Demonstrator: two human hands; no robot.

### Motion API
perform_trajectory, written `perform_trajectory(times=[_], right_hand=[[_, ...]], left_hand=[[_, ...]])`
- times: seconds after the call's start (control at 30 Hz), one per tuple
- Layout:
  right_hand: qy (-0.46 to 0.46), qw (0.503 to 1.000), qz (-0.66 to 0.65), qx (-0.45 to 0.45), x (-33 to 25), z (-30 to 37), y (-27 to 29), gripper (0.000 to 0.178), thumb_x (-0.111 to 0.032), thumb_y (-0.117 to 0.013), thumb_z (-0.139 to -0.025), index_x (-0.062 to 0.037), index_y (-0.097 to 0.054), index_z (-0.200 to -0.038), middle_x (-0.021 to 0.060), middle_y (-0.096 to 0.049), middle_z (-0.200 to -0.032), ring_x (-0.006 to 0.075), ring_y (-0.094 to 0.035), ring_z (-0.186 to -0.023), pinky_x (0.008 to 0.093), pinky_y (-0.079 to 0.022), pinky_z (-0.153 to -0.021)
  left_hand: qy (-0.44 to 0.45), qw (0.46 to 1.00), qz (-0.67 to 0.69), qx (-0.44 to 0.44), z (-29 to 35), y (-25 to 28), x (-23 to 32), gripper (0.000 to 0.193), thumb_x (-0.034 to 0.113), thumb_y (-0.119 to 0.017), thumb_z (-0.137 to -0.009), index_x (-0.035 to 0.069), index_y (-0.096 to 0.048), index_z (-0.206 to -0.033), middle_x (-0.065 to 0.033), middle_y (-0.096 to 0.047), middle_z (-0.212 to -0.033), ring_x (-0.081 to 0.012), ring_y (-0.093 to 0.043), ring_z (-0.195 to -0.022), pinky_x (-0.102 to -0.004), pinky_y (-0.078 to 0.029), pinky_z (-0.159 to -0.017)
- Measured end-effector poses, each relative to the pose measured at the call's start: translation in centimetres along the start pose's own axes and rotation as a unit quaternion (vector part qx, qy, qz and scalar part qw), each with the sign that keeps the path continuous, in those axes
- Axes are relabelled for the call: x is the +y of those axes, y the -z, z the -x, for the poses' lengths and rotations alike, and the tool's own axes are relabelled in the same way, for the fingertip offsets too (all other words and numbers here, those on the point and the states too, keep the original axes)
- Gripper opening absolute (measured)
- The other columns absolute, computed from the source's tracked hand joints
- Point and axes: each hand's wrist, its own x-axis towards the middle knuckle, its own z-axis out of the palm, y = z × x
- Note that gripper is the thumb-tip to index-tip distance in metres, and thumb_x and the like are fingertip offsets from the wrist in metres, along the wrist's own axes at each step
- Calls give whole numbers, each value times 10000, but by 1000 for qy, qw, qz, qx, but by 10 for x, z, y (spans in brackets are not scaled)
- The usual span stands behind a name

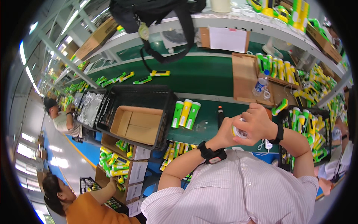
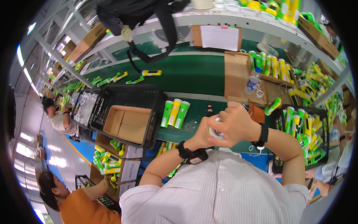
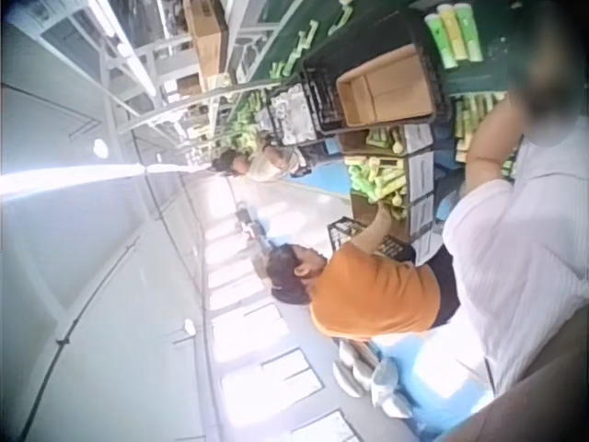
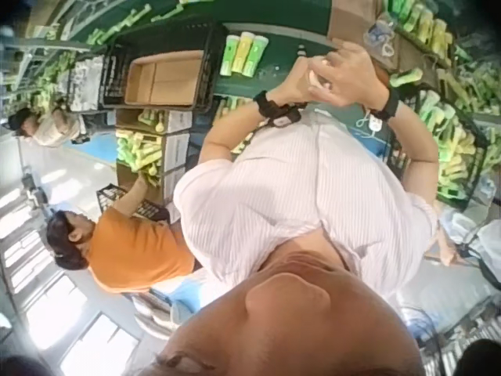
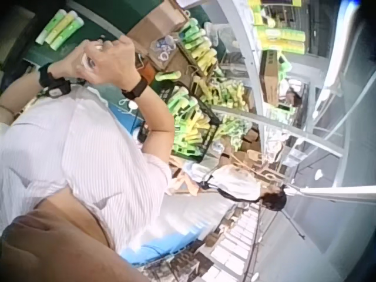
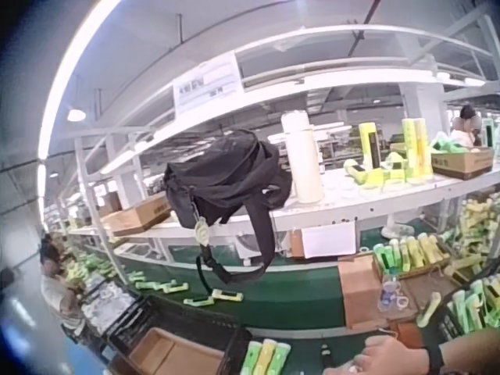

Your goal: The person is assembling and testing solar-powered flashlights on an assembly line.

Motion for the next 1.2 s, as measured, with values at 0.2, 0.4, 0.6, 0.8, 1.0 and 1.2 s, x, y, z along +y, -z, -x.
perform_trajectory(times=[0.2,0.4,0.6,0.8,1.0,1.2], right_hand=[[213,950,-200,-112,0,-19,-12,294,-430,-591,-672,-144,-527,-658,8,-440,-489,197,-410,-418,304,-297,-449],[135,970,-151,-133,24,-16,-24,378,-490,-575,-711,-132,-545,-828,56,-517,-632,221,-482,-491,316,-347,-469],[51,948,-188,-251,39,-40,6,499,-381,-642,-727,-94,-506,-1112,114,-540,-912,308,-576,-823,374,-472,-689],[28,911,-337,-235,59,-39,18,504,-221,-715,-672,-83,-518,-1114,113,-518,-1129,321,-544,-996,371,-471,-795],[-129,912,-231,-312,53,-47,29,432,-262,-700,-689,-34,-570,-1032,140,-570,-941,301,-578,-845,362,-460,-738],[-100,933,-235,-253,55,-42,27,406,-354,-635,-739,-4,-587,-940,148,-610,-846,316,-592,-789,364,-472,-705]], left_hand=[[-123,988,41,-84,40,-22,-48,444,219,-710,-615,85,-558,-1011,-115,-575,-1038,-219,-573,-966,-322,-469,-788],[63,991,115,-28,30,9,-26,432,168,-762,-568,49,-594,-948,-60,-630,-915,-156,-598,-871,-284,-474,-747],[125,982,131,51,15,30,-18,308,51,-730,-612,16,-588,-883,-39,-629,-838,-105,-591,-771,-255,-477,-650],[111,990,76,41,-5,29,-6,283,92,-718,-602,22,-592,-846,-40,-624,-773,-126,-588,-687,-262,-466,-637],[181,981,43,52,-12,25,3,356,146,-743,-585,18,-591,-880,-45,-629,-770,-126,-596,-699,-269,-465,-655],[170,984,40,43,-16,22,3,360,167,-735,-591,36,-594,-895,-52,-634,-789,-166,-612,-704,-275,-469,-668]])
